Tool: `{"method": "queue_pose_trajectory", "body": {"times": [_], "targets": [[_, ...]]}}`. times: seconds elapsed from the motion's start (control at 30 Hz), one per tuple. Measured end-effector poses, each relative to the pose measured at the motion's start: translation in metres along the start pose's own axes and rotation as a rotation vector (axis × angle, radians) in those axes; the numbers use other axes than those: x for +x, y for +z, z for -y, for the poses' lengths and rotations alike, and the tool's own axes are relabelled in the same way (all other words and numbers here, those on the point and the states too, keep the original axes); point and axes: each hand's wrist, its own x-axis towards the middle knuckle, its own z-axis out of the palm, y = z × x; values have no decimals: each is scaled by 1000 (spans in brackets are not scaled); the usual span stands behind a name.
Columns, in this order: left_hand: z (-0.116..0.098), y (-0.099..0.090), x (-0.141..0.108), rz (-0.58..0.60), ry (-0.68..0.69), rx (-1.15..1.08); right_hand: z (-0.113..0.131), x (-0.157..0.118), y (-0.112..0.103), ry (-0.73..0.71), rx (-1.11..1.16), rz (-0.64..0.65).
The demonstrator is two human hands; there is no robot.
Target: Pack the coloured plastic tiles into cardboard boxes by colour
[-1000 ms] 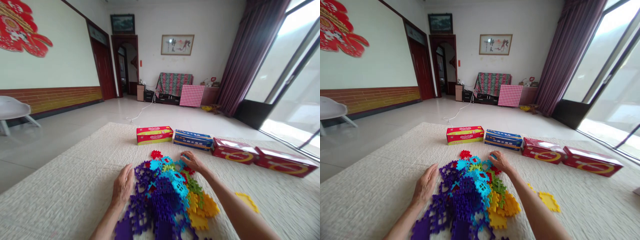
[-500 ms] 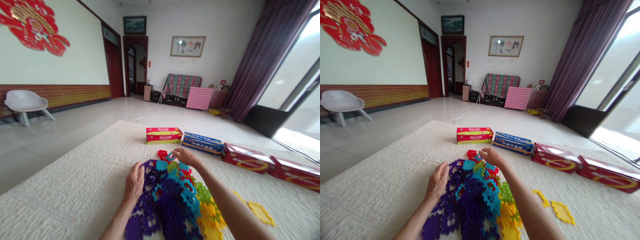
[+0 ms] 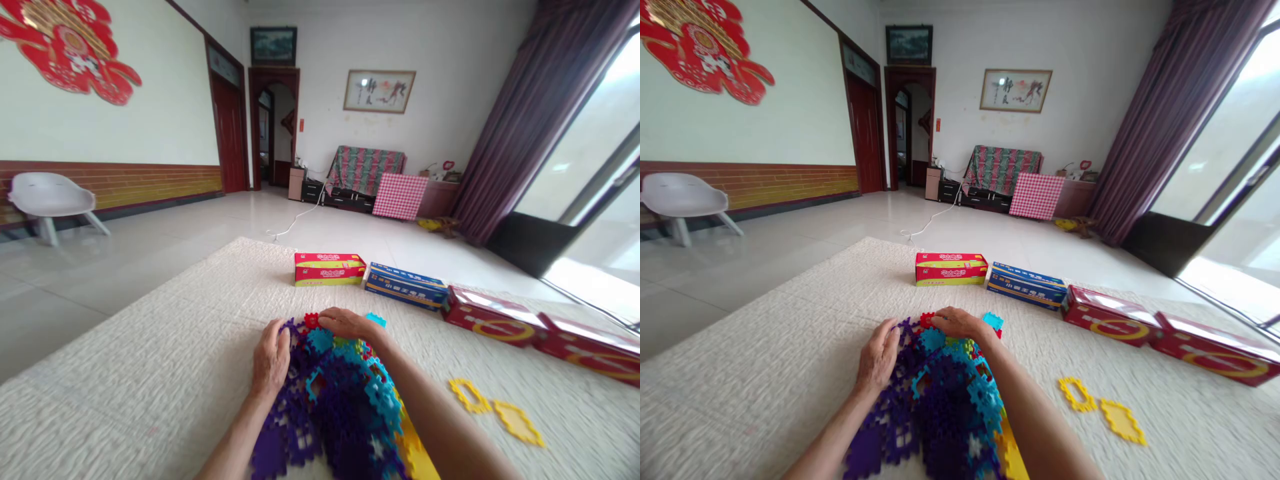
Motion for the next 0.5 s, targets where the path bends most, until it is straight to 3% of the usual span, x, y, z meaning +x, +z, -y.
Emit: {"method": "queue_pose_trajectory", "body": {"times": [0.1, 0.3, 0.5], "targets": [[3, 1, 0, -14, 18, -3, -8, -11, -9, 54, 4, -70], [1, 1, 1, -15, 5, 1, -55, -33, -9, 344, -43, -273], [-2, 0, 3, -1, 1, 15, -56, -71, -11, 295, 23, -278]]}}
